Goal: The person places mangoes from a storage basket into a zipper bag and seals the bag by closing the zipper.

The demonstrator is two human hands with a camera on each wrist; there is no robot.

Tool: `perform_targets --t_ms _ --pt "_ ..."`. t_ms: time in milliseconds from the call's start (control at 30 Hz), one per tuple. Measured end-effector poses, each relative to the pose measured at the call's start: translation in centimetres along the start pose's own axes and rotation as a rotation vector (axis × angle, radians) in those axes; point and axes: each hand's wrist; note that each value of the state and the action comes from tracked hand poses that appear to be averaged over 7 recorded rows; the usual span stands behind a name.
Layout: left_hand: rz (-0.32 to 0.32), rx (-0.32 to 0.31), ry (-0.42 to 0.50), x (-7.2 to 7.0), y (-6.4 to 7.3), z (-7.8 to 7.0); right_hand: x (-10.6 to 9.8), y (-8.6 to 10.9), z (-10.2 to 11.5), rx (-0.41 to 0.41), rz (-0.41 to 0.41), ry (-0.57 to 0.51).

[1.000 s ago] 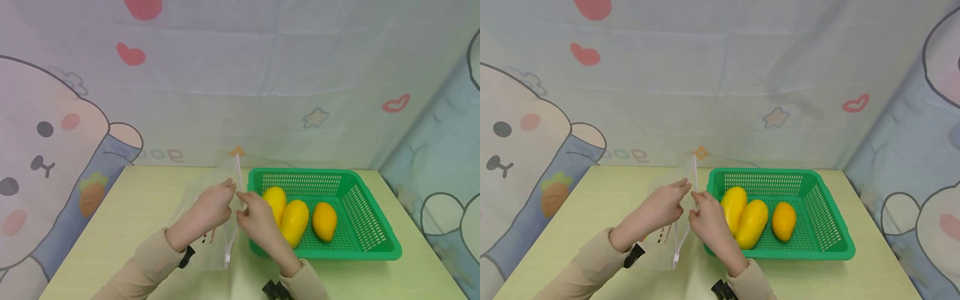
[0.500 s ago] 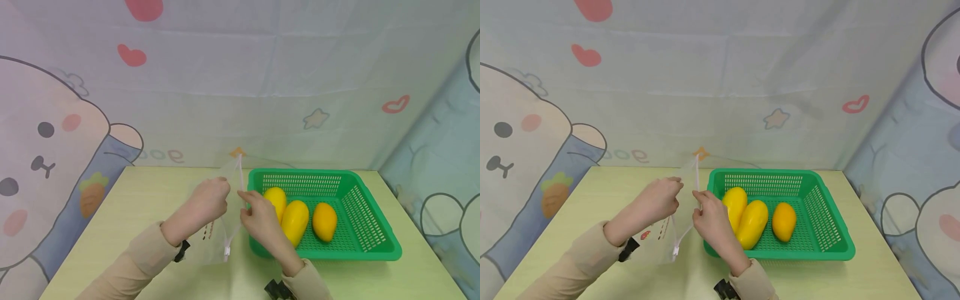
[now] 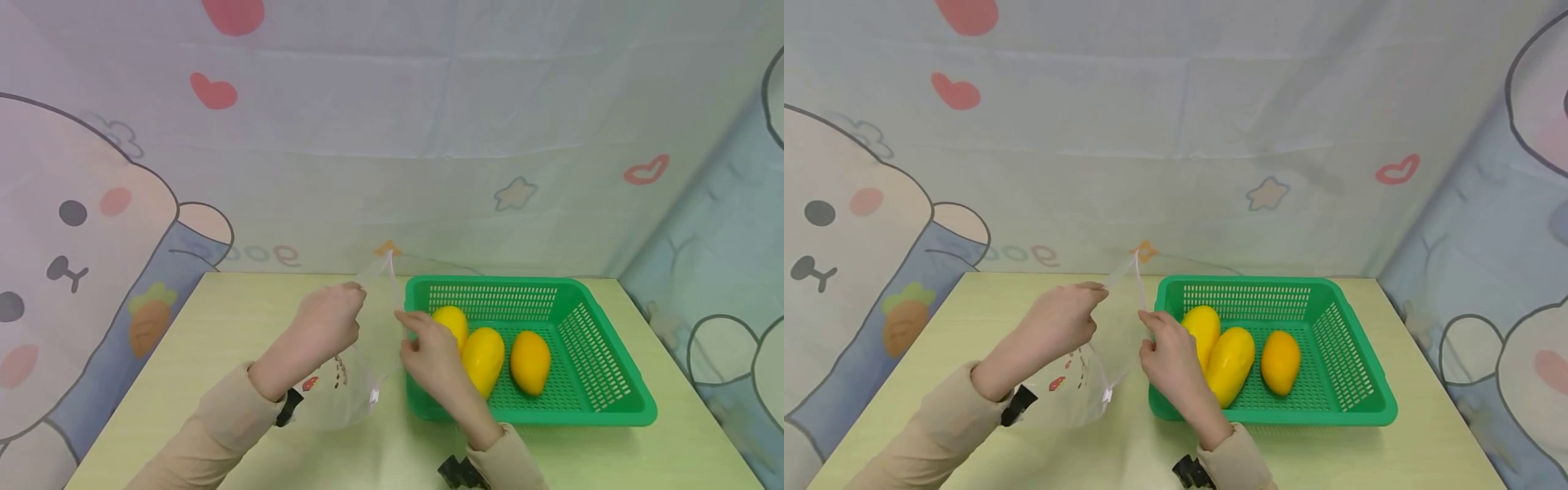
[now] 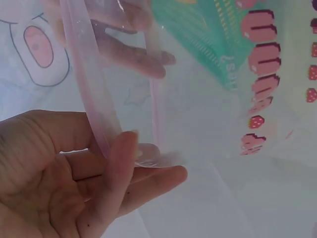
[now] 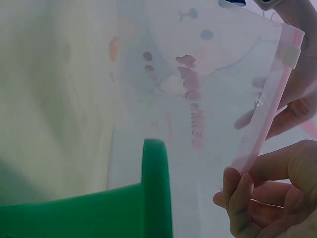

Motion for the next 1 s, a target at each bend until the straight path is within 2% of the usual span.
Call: perform_targets --t_ms 300,600,700,833,1000 --pt "-0.023 0.006 0.135 -0.7 0.4 1.9 -0.7 0.0 -1.0 0.029 -0.011 -0.001" --pt "-0.044 -0.037 0.260 -1.3 1.2 3.6 -1.2 -0.1 -1.6 0.092 0.019 -0.006" --pt "-0.073 -0.036 0.274 -1.4 1.5 4.0 -1.3 -0.2 -1.9 0.119 0.026 -0.007" --pt "-0.110 -0.040 0.277 -1.1 1.8 4.3 -1.6 -0.3 -2.1 0.159 0.019 -0.003" --pt "-0.113 -0.050 0.327 -0.4 2.1 4.3 -1.6 -0.2 -1.8 0.167 0.024 -0.023"
Point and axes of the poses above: each hand's wrist, its own y-axis away from the middle knuckle, its own x-axis out of the palm, z = x × y, and after that the axes turned 7 degrees about y, right-handed
